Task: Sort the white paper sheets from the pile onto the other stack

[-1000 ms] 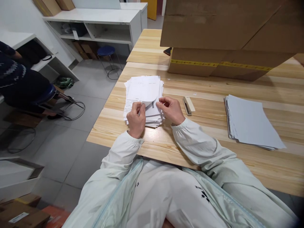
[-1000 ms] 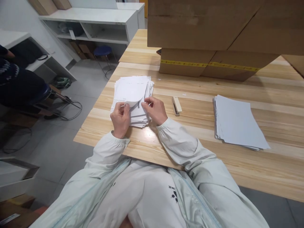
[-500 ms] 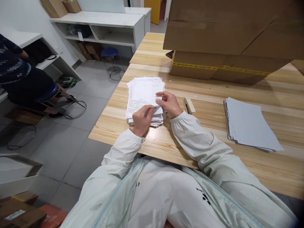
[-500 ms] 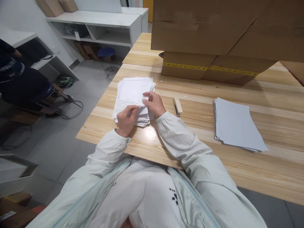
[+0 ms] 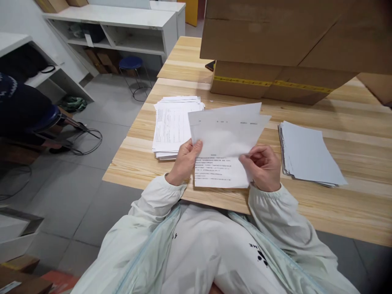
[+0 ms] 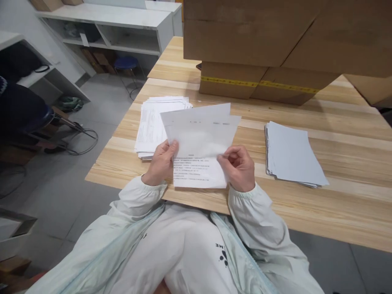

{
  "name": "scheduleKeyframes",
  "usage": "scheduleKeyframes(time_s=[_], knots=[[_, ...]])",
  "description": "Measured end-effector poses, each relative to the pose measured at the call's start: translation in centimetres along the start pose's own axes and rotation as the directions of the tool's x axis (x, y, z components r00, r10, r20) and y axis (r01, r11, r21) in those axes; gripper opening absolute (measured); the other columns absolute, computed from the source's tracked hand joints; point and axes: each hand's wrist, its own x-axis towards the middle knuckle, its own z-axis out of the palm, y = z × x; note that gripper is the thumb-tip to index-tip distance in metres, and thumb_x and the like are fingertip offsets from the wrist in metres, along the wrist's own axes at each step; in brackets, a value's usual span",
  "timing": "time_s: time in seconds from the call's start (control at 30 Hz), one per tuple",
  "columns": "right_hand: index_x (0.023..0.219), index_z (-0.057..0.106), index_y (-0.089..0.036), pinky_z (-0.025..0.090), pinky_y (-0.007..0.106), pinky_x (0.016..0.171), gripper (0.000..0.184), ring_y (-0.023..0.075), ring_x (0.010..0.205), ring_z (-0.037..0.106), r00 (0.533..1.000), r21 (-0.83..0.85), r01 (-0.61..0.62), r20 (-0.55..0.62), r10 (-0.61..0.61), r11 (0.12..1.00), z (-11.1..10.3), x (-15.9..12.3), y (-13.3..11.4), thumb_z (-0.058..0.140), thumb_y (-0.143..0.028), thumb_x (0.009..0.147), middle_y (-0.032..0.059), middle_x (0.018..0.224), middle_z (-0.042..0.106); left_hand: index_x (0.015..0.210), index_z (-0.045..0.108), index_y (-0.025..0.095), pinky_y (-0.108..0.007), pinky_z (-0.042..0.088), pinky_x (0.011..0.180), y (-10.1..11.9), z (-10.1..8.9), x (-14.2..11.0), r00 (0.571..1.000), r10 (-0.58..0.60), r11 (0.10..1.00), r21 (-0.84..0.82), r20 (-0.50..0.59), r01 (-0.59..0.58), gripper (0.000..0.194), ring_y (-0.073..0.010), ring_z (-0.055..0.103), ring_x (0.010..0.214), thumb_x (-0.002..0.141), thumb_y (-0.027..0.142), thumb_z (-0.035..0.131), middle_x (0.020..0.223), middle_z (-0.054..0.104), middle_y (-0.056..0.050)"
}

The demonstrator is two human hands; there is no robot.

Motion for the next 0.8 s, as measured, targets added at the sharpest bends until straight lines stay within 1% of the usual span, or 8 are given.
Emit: scheduleKeyframes(time_s=[0.1, 0.13, 0.23, 0.33, 0.43, 0.57, 0.7, 0.8], knots=[[0.102, 0.061, -0.024, 0.053, 0.027, 0.061, 0.047, 0.0139, 0.067, 0.067, 0.996, 0.088, -0.011, -0.083, 0.018, 0.996, -0.9, -0.5, 1.5, 0.087, -0.039, 0.065, -0.0004, 0.079, 0.072, 0.1, 0.069, 0.02, -0.033, 0.057, 0.07, -0.1, 2.0, -0.1, 0.999, 0.045, 0.997, 0.059, 0.012, -0.046, 0.047, -0.0189, 0.07, 0.079, 0.085, 0.064, 0.064, 0.085, 0.075, -0.004], [0.102, 0.063, -0.024, 0.055, 0.03, 0.066, 0.047, 0.0159, 0.073, 0.069, 0.995, 0.083, 0.0, -0.096, 0.008, 0.997, -1.3, -0.4, 1.7, 0.087, -0.042, 0.065, 0.002, 0.084, 0.074, 0.097, 0.07, 0.02, -0.033, 0.056, 0.071, 0.2, 2.5, -0.2, 0.995, 0.094, 0.989, 0.113, 0.015, -0.095, 0.046, -0.0187, 0.069, 0.079, 0.085, 0.064, 0.063, 0.085, 0.074, -0.004], [0.089, 0.069, -0.022, 0.058, 0.036, 0.075, 0.033, 0.0195, 0.081, 0.07, 0.983, -0.002, 0.077, -0.165, -0.077, 0.997, -2.0, 0.0, 1.5, 0.082, -0.047, 0.072, 0.0056, 0.089, 0.075, 0.094, 0.07, 0.021, -0.033, 0.056, 0.078, 1.4, 3.7, -0.4, 0.965, 0.258, 0.93, 0.258, 0.053, -0.263, 0.043, -0.0191, 0.067, 0.086, 0.09, 0.062, 0.057, 0.087, 0.073, -0.003], [0.087, 0.072, -0.023, 0.058, 0.041, 0.08, 0.03, 0.0219, 0.083, 0.07, 0.959, -0.071, 0.166, -0.222, -0.178, 0.984, -2.3, 0.2, 1.1, 0.081, -0.048, 0.074, 0.0067, 0.089, 0.076, 0.093, 0.069, 0.023, -0.032, 0.055, 0.081, 1.7, 4.2, -0.4, 0.937, 0.344, 0.889, 0.301, 0.059, -0.345, 0.038, -0.0179, 0.066, 0.088, 0.092, 0.058, 0.057, 0.088, 0.072, -0.003], [0.087, 0.072, -0.022, 0.058, 0.042, 0.08, 0.031, 0.0222, 0.083, 0.071, 0.957, -0.051, 0.187, -0.214, -0.193, 0.981, -2.1, 0.1, 1.5, 0.081, -0.049, 0.073, 0.0077, 0.089, 0.076, 0.09, 0.066, 0.023, -0.03, 0.053, 0.077, 0.7, 4.2, -0.3, 0.934, 0.356, 0.885, 0.306, 0.039, -0.35, 0.034, -0.016, 0.064, 0.082, 0.09, 0.057, 0.06, 0.086, 0.07, -0.002], [0.09, 0.072, -0.021, 0.058, 0.037, 0.076, 0.032, 0.0197, 0.08, 0.07, 0.963, -0.041, 0.183, -0.192, -0.188, 0.982, -1.9, -0.2, 2.0, 0.083, -0.044, 0.071, 0.0067, 0.088, 0.075, 0.094, 0.063, 0.021, -0.029, 0.052, 0.074, -0.5, 4.5, -0.4, 0.952, 0.306, 0.901, 0.314, 0.03, -0.299, 0.034, -0.0154, 0.062, 0.08, 0.09, 0.055, 0.062, 0.087, 0.068, -0.003], [0.092, 0.072, -0.021, 0.057, 0.035, 0.076, 0.033, 0.0183, 0.079, 0.069, 0.96, -0.046, 0.194, -0.195, -0.199, 0.98, -2.0, -0.2, 1.6, 0.083, -0.045, 0.072, 0.0053, 0.085, 0.073, 0.1, 0.061, 0.021, -0.028, 0.052, 0.075, -0.7, 4.9, -0.5, 0.961, 0.277, 0.912, 0.31, 0.017, -0.269, 0.036, -0.0157, 0.063, 0.081, 0.089, 0.055, 0.063, 0.091, 0.069, -0.004], [0.09, 0.071, -0.021, 0.058, 0.035, 0.075, 0.033, 0.0183, 0.078, 0.069, 0.955, -0.058, 0.206, -0.205, -0.213, 0.977, -1.9, -0.1, 1.4, 0.082, -0.047, 0.072, 0.0054, 0.085, 0.073, 0.098, 0.061, 0.021, -0.028, 0.052, 0.073, -0.9, 5.0, -0.5, 0.954, 0.298, 0.902, 0.321, 0.02, -0.288, 0.034, -0.0148, 0.063, 0.079, 0.09, 0.054, 0.063, 0.088, 0.068, -0.003]])
